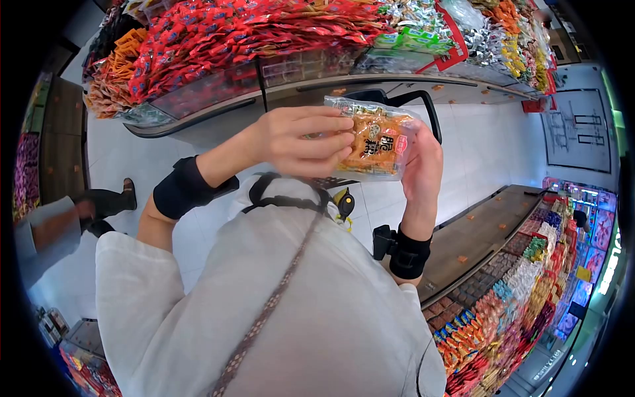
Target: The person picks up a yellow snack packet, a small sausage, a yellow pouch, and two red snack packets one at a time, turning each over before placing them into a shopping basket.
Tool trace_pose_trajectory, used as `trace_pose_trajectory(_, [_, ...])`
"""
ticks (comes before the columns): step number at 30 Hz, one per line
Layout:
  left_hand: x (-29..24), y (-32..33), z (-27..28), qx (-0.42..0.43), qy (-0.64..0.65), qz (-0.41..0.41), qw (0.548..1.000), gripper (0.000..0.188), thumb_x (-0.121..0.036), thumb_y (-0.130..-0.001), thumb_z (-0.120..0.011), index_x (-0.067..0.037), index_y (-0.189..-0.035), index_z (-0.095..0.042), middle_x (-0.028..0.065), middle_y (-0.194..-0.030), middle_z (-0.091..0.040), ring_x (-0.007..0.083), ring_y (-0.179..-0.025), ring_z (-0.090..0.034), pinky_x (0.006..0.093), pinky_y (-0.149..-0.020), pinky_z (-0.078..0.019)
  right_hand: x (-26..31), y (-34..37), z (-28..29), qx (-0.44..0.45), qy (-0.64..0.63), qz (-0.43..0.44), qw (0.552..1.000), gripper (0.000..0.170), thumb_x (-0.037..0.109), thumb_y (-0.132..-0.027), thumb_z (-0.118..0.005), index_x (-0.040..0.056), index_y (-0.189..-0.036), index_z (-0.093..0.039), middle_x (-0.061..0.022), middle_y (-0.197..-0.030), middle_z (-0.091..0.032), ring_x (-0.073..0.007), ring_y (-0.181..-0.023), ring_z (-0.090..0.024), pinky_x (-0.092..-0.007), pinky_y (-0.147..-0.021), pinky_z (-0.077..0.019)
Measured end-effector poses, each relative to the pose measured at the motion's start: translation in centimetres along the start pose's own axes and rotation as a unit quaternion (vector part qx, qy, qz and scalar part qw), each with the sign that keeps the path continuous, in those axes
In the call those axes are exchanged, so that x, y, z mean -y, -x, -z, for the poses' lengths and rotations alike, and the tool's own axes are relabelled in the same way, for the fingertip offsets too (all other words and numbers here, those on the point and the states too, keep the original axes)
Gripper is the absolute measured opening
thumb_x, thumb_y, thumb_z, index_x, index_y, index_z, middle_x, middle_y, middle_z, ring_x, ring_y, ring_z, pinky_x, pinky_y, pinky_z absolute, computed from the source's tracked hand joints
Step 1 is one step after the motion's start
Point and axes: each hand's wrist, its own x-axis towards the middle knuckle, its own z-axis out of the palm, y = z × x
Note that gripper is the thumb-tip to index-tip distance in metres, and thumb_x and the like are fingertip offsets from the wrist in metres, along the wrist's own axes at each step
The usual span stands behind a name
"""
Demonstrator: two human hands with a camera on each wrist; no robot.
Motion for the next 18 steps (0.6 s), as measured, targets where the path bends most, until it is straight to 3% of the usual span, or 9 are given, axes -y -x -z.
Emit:
trace_pose_trajectory(5, [-0.7, 0.0, 0.2, 0.024, 0.021, 0.008, 0.999, 0.010, -0.002, -0.069, -0.062, -0.007, -0.078, -0.060, 0.0079, -0.092, -0.061, 0.0230, -0.089, -0.060, 0.0347, -0.076, -0.0527, -0.7, 0.0, -0.3, -0.046, 0.113, 0.038, 0.992, 0.017, 0.010, -0.086, -0.052, -0.0015, -0.098, -0.055, -0.0026, -0.082, -0.058, -0.0034, -0.069, -0.049, -0.0174, -0.061, -0.0403])
trace_pose_trajectory(8, [-0.6, 0.1, 0.2, 0.112, 0.039, 0.094, 0.988, 0.017, 0.000, -0.070, -0.061, -0.006, -0.086, -0.061, 0.0083, -0.096, -0.060, 0.0221, -0.089, -0.059, 0.0313, -0.078, -0.0509, -1.3, -0.7, 0.9, -0.070, 0.161, 0.036, 0.984, 0.014, 0.011, -0.085, -0.054, -0.0005, -0.093, -0.057, 0.0003, -0.075, -0.057, -0.0019, -0.064, -0.046, -0.0156, -0.057, -0.0374])
trace_pose_trajectory(11, [0.4, 1.4, -0.6, 0.102, 0.096, 0.267, 0.953, 0.024, 0.002, -0.072, -0.058, -0.004, -0.095, -0.059, 0.0093, -0.099, -0.057, 0.0234, -0.089, -0.058, 0.0291, -0.077, -0.0491, -0.9, -1.0, 1.4, -0.073, 0.226, 0.042, 0.970, 0.013, 0.011, -0.086, -0.054, 0.0000, -0.090, -0.058, 0.0002, -0.073, -0.058, -0.0025, -0.063, -0.048, -0.0157, -0.056, -0.0381])
trace_pose_trajectory(12, [0.3, 1.5, -0.5, 0.097, 0.085, 0.334, 0.934, 0.023, -0.001, -0.080, -0.053, -0.002, -0.102, -0.055, 0.0085, -0.100, -0.057, 0.0205, -0.089, -0.057, 0.0287, -0.075, -0.0477, -0.4, -1.0, 1.1, -0.054, 0.256, 0.053, 0.964, 0.013, 0.011, -0.086, -0.053, -0.0002, -0.090, -0.058, -0.0002, -0.074, -0.059, -0.0027, -0.064, -0.049, -0.0159, -0.056, -0.0386])
trace_pose_trajectory(14, [-0.3, 1.5, -1.2, 0.055, 0.269, 0.515, 0.812, 0.020, -0.005, -0.084, -0.050, -0.002, -0.103, -0.054, 0.0077, -0.101, -0.057, 0.0167, -0.088, -0.056, 0.0280, -0.074, -0.0471, -0.3, -1.2, 1.4, -0.007, 0.316, 0.067, 0.947, 0.013, 0.010, -0.086, -0.052, -0.0009, -0.090, -0.058, -0.0012, -0.075, -0.060, -0.0037, -0.067, -0.052, -0.0169, -0.057, -0.0405])
trace_pose_trajectory(16, [-0.5, 1.4, -1.4, 0.047, 0.475, 0.626, 0.616, 0.020, -0.011, -0.088, -0.050, -0.002, -0.105, -0.054, 0.0052, -0.098, -0.058, 0.0104, -0.089, -0.055, 0.0253, -0.074, -0.0459, 0.0, -0.9, 1.0, 0.013, 0.331, 0.004, 0.944, 0.012, 0.009, -0.086, -0.053, -0.0010, -0.091, -0.058, -0.0013, -0.075, -0.060, -0.0039, -0.067, -0.052, -0.0172, -0.059, -0.0408])
trace_pose_trajectory(17, [-0.3, 1.3, -1.4, 0.112, 0.507, 0.644, 0.563, 0.022, -0.011, -0.084, -0.056, -0.003, -0.104, -0.054, 0.0043, -0.093, -0.060, 0.0088, -0.087, -0.056, 0.0231, -0.072, -0.0460, 0.2, -0.9, 0.8, 0.023, 0.339, -0.025, 0.940, 0.012, 0.009, -0.086, -0.053, -0.0010, -0.091, -0.058, -0.0014, -0.074, -0.060, -0.0039, -0.067, -0.052, -0.0174, -0.060, -0.0409])
trace_pose_trajectory(18, [-0.7, 1.4, -1.8, 0.131, 0.520, 0.626, 0.566, 0.023, -0.011, -0.082, -0.059, -0.002, -0.103, -0.054, 0.0040, -0.091, -0.061, 0.0077, -0.084, -0.056, 0.0221, -0.070, -0.0462, -0.1, -1.1, 1.0, 0.046, 0.337, -0.013, 0.940, 0.012, 0.008, -0.085, -0.053, -0.0008, -0.091, -0.058, -0.0022, -0.074, -0.061, -0.0044, -0.068, -0.053, -0.0179, -0.060, -0.0414])
